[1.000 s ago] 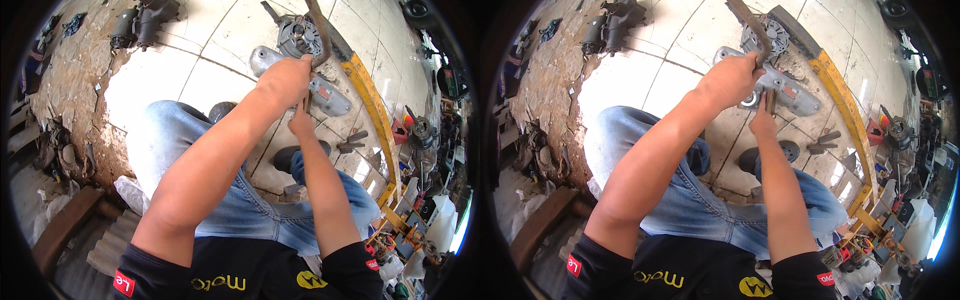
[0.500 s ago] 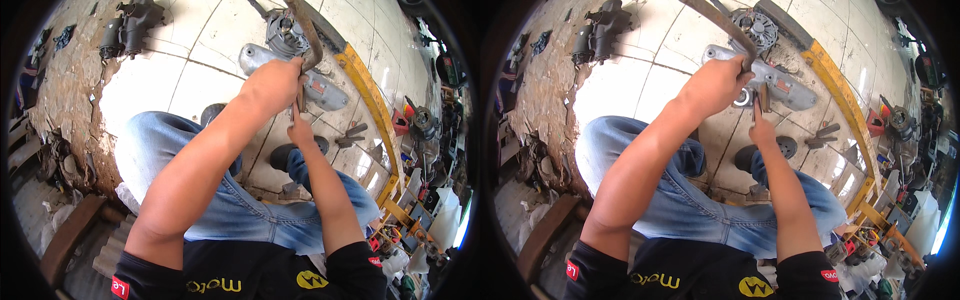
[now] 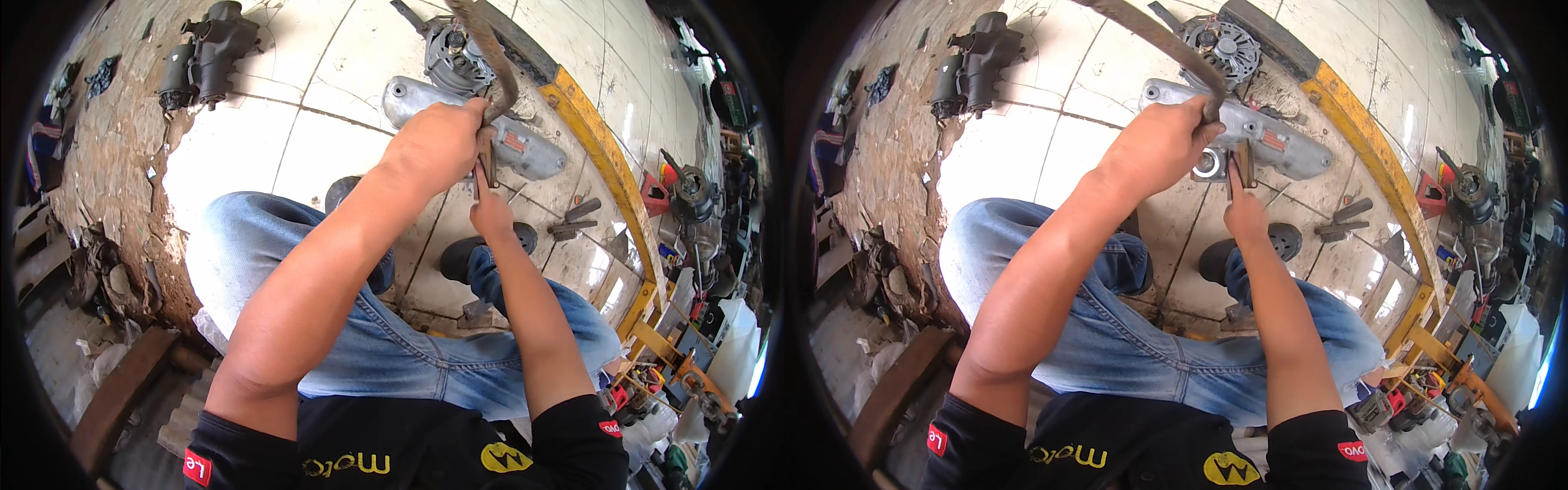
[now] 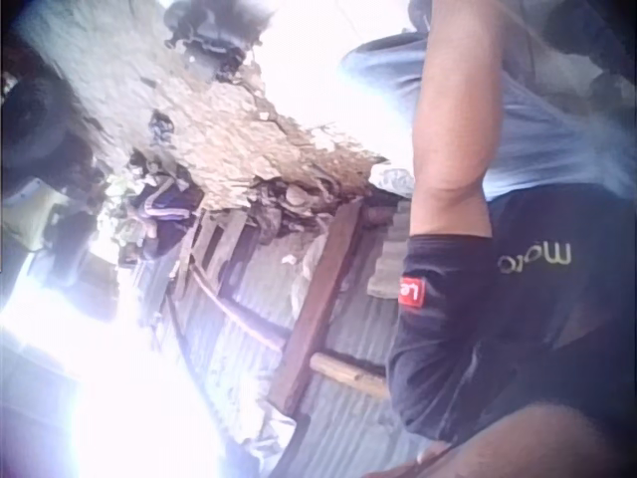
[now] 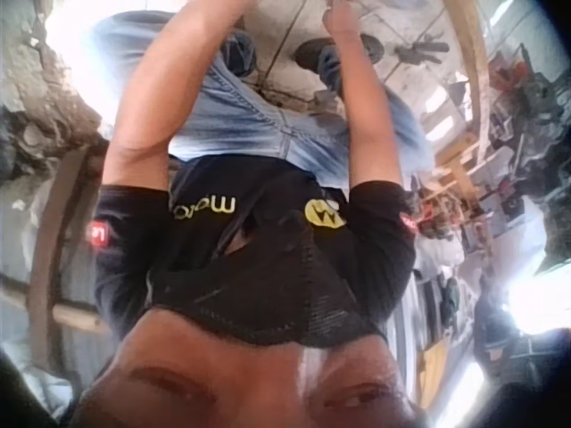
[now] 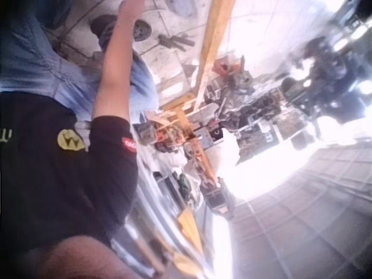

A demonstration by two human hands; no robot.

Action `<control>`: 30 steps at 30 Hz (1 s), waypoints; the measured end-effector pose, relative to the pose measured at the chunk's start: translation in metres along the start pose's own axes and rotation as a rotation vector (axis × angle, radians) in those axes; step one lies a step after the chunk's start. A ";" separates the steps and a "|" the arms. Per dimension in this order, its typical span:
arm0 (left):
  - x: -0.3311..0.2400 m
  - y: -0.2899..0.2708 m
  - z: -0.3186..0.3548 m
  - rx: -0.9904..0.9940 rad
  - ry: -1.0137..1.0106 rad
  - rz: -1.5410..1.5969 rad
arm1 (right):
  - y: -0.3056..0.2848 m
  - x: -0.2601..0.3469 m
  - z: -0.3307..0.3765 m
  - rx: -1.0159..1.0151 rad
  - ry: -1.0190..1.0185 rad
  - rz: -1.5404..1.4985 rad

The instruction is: The person sits on the floor and uses a wrench and screwdriver to tighten bolts on a silver engine casing. They then pick up a dark metal component and attach it to the casing, securing it with additional bolts.

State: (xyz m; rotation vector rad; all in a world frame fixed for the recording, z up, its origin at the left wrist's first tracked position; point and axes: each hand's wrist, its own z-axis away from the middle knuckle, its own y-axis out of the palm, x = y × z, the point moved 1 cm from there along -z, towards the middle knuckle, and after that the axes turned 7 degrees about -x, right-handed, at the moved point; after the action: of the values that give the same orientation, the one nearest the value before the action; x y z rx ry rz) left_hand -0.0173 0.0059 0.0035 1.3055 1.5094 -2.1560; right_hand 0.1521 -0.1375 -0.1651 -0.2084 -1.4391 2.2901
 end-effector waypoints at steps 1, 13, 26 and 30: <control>0.001 0.001 -0.001 -0.009 0.012 0.009 | -0.002 -0.001 -0.008 -0.034 -0.018 0.011; -0.004 -0.002 -0.002 0.014 0.014 -0.062 | -0.003 -0.004 -0.018 -0.035 -0.003 -0.125; -0.006 0.005 -0.005 -0.048 0.015 -0.040 | -0.004 -0.006 0.010 0.044 0.045 -0.147; -0.009 0.008 -0.008 -0.050 0.035 -0.042 | -0.007 -0.016 -0.001 -0.058 0.018 -0.115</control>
State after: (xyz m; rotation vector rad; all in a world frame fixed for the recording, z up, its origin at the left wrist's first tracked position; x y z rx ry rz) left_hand -0.0031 0.0057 0.0045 1.3139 1.6076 -2.1166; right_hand 0.1682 -0.1410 -0.1611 -0.1596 -1.4712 2.1515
